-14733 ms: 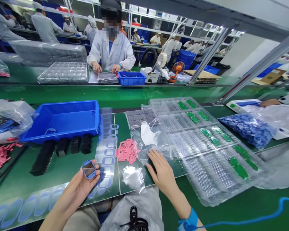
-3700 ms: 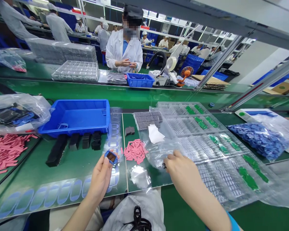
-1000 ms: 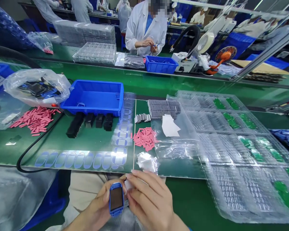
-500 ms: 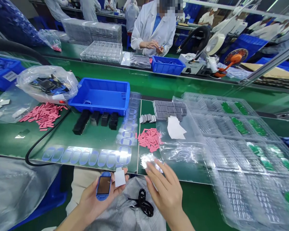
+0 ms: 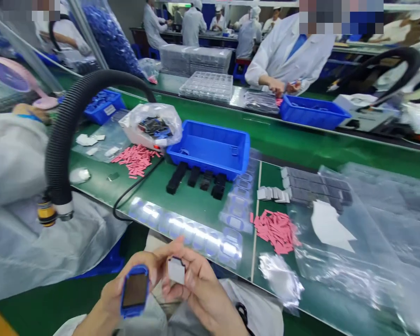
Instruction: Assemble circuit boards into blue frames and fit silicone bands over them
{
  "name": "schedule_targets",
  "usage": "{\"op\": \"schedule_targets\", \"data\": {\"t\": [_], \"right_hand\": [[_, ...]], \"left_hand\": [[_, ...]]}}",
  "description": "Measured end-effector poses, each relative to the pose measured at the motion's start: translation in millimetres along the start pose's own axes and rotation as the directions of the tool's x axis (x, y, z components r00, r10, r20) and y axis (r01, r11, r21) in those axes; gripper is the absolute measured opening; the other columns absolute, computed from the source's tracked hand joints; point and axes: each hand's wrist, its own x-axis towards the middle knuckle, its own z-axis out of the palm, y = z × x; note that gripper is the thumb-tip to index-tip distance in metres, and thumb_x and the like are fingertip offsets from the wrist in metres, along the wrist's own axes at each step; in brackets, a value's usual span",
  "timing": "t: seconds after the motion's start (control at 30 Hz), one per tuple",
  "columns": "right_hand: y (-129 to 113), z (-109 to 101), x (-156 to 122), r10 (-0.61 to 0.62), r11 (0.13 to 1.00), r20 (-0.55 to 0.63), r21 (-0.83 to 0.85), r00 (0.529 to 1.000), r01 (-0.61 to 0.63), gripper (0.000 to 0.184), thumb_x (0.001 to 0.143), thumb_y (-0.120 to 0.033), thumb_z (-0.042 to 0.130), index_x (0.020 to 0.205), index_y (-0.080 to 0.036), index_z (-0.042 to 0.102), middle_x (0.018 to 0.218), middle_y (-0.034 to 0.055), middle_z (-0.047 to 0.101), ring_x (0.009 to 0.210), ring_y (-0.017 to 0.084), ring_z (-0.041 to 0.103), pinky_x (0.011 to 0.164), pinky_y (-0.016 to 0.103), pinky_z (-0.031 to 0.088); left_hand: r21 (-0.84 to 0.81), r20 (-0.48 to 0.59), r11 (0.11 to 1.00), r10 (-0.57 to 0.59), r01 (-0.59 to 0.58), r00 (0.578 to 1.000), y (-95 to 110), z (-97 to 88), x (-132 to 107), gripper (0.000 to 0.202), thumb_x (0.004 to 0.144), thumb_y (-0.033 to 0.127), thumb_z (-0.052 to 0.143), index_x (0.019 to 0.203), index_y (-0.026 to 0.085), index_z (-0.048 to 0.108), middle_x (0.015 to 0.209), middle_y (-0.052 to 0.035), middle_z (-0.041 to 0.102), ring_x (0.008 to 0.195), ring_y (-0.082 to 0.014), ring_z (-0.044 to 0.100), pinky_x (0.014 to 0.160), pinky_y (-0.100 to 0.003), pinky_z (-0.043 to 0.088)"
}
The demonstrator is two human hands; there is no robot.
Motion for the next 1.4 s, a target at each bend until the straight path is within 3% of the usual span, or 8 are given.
{"op": "schedule_targets", "data": {"t": [0.2,0.33,0.5,0.67,0.8,0.97,1.1,1.4], "right_hand": [[75.1,23.5,89.3,0.121,0.99,0.061,0.066,0.991,-0.125,0.039,0.068,-0.043,0.076,0.095,-0.017,0.066,0.088,0.0039,0.065,0.079,0.012,0.061,0.072,0.023,0.051],[130.8,35.5,156.9,0.244,0.966,0.152,0.044,0.958,-0.254,0.032,0.077,-0.04,0.069,0.095,-0.015,0.063,0.096,0.0041,0.065,0.088,0.014,0.061,0.082,0.03,0.049],[178.0,50.4,210.3,0.355,0.932,0.258,-0.019,0.899,-0.362,0.03,0.09,-0.04,0.052,0.102,-0.014,0.059,0.101,0.0053,0.063,0.089,0.017,0.062,0.079,0.038,0.051],[204.5,52.2,221.1,0.408,0.913,0.305,-0.107,0.861,-0.394,0.03,0.09,-0.04,0.052,0.105,-0.014,0.058,0.102,0.0054,0.063,0.088,0.017,0.062,0.078,0.037,0.052],[211.8,30.7,219.2,0.401,0.915,0.236,-0.143,0.885,-0.377,0.029,0.09,-0.037,0.054,0.108,-0.014,0.057,0.105,0.0058,0.062,0.089,0.017,0.062,0.077,0.037,0.052],[202.0,4.0,221.4,0.305,0.95,0.065,-0.085,0.95,-0.3,0.03,0.09,-0.036,0.054,0.112,-0.015,0.055,0.108,0.0063,0.06,0.09,0.017,0.061,0.077,0.037,0.053],[189.7,12.3,227.6,0.3,0.954,0.064,-0.048,0.952,-0.297,0.029,0.09,-0.036,0.053,0.11,-0.015,0.056,0.105,0.0058,0.061,0.087,0.016,0.062,0.074,0.035,0.053],[202.7,66.8,219.0,0.436,0.9,0.166,-0.051,0.884,-0.434,0.028,0.09,-0.036,0.053,0.107,-0.014,0.057,0.101,0.0049,0.062,0.082,0.015,0.062,0.071,0.033,0.053]], "left_hand": [[0.085,-0.297,0.974,0.224,-0.208,0.928,45.8,-80.6,-76.1,0.032,0.063,0.047,0.073,0.079,0.02,0.074,0.111,-0.0109,0.069,0.124,-0.0366,0.046,0.107,-0.046,0.031],[-0.027,-0.559,0.983,0.136,-0.183,0.818,63.7,-120.3,-125.6,0.03,0.058,0.037,0.079,0.077,0.015,0.073,0.081,-0.0074,0.07,0.088,-0.0257,0.066,0.093,-0.037,0.049],[-0.173,-0.72,0.958,0.034,-0.228,0.693,64.1,-141.7,-164.3,0.025,0.059,0.022,0.079,0.083,0.017,0.071,0.068,-0.0013,0.065,0.06,-0.015,0.064,0.058,-0.023,0.057],[-0.177,-0.795,0.948,0.02,-0.263,0.607,65.6,-178.3,-171.4,0.023,0.064,0.02,0.077,0.086,0.017,0.071,0.068,-0.0011,0.071,0.06,-0.0146,0.068,0.056,-0.018,0.057],[-0.179,-0.806,0.953,0.0,-0.244,0.592,64.9,-208.7,-139.0,0.016,0.085,0.009,0.054,0.088,0.014,0.068,0.079,-0.0063,0.075,0.065,-0.0149,0.072,0.06,-0.018,0.058],[-0.238,-0.77,0.952,-0.064,-0.192,0.635,52.1,-217.3,-97.9,0.024,0.092,0.011,0.042,0.104,0.008,0.063,0.086,-0.0122,0.075,0.072,-0.0159,0.072,0.067,-0.021,0.059],[-0.264,-0.77,0.945,-0.087,-0.191,0.632,51.2,-208.9,-114.6,0.024,0.092,0.013,0.042,0.105,0.008,0.062,0.079,-0.012,0.074,0.065,-0.0164,0.071,0.059,-0.021,0.06],[-0.092,-0.886,0.906,0.114,-0.413,0.449,78.6,-204.2,-166.7,0.047,0.097,0.015,0.017,0.116,0.022,0.059,0.078,-0.0036,0.076,0.068,-0.0126,0.072,0.059,-0.016,0.059]]}}
